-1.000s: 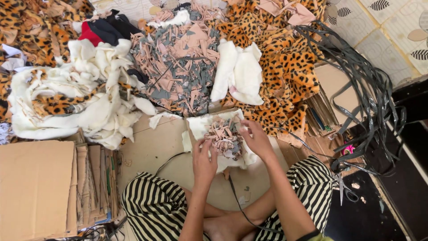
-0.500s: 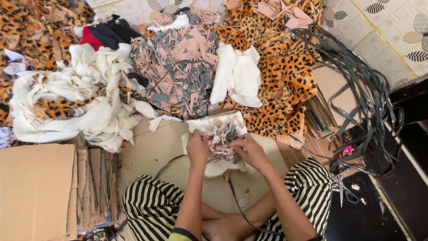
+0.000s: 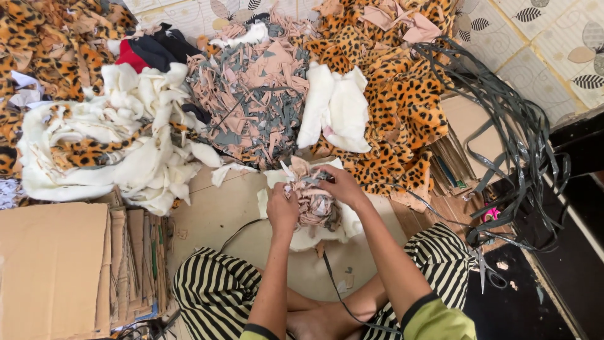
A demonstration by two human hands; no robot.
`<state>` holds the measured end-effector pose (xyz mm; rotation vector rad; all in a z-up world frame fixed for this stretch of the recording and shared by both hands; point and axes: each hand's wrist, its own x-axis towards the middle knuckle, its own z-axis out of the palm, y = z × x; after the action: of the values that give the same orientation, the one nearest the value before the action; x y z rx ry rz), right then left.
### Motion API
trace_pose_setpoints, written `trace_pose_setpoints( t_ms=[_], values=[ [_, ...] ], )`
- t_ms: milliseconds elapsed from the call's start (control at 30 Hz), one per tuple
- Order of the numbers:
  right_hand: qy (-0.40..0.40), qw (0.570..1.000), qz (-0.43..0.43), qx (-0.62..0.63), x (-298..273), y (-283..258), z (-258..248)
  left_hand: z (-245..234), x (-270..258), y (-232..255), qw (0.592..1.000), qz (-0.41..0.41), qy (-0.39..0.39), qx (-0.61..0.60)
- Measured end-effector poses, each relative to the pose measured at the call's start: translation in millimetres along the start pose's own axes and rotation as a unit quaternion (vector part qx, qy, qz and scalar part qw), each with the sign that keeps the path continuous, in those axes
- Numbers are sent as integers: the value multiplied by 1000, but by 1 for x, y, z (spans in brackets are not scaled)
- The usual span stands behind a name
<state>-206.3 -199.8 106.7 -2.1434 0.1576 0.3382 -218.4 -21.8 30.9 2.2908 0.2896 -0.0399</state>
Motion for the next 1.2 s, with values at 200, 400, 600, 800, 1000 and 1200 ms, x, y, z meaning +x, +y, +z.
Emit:
trace_pose_setpoints(
  t_ms=[200, 400, 600, 800, 1000, 1200],
  values=[
    [65, 987, 35, -144, 10, 36, -3, -27, -11, 23, 998, -2, -39, 42],
    [41, 969, -39, -240, -24, 39, 26, -4, -16, 9, 996, 47, -75, 24],
    [33, 984, -45, -170, -37, 49, 28, -33, -39, 35, 996, -2, -56, -67],
    [-30, 980, -67, -188, -42, 53, 29, -9, -32, 3, 998, 41, -9, 50],
    [141, 962, -88, -218, 32, 120, -4, -7, 2, 16, 993, 87, 21, 77],
    [154, 936, -92, -302, 49, 73, 1, -1, 31, 27, 971, 105, -121, 181]
  ],
)
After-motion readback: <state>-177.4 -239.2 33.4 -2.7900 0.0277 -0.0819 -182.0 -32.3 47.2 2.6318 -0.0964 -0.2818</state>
